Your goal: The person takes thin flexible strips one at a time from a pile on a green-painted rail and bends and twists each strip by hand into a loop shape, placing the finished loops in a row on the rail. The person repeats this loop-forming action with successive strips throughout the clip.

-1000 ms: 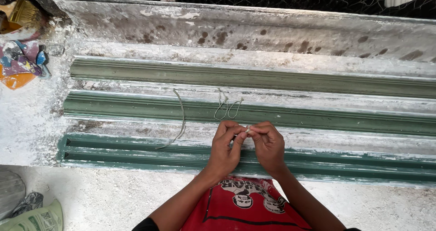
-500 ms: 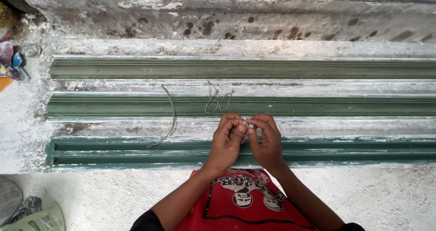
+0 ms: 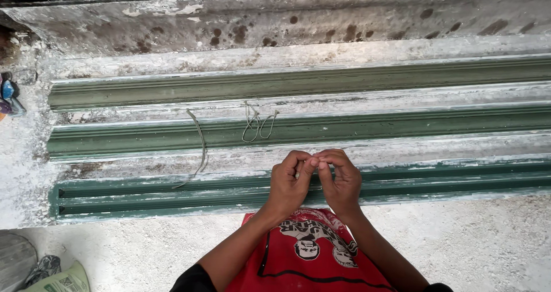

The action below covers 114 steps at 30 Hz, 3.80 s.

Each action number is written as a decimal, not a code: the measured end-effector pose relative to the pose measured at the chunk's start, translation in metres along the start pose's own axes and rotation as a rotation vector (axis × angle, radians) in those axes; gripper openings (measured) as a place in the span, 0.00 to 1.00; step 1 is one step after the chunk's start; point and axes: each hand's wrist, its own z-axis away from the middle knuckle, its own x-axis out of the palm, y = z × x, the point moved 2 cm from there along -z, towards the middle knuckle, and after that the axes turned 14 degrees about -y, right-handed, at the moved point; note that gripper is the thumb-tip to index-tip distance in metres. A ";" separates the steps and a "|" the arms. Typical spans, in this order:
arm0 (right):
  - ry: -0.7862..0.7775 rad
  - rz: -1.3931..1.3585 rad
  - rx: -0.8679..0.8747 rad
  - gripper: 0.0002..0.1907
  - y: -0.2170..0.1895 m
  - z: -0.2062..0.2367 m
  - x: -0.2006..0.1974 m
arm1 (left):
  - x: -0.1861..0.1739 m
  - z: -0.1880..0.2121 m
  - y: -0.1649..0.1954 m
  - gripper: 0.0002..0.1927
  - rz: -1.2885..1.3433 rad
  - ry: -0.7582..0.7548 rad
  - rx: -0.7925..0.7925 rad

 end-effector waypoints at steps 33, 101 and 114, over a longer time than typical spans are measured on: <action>-0.374 -0.672 0.470 0.11 0.057 -0.018 -0.097 | 0.027 -0.051 -0.040 0.08 0.507 -0.348 -0.158; -0.123 -0.661 0.137 0.07 0.076 -0.009 -0.091 | 0.002 -0.043 -0.025 0.12 0.596 -0.252 -0.153; -0.073 -0.790 0.216 0.07 0.075 -0.009 -0.087 | 0.022 -0.036 0.008 0.05 0.017 -0.395 -0.081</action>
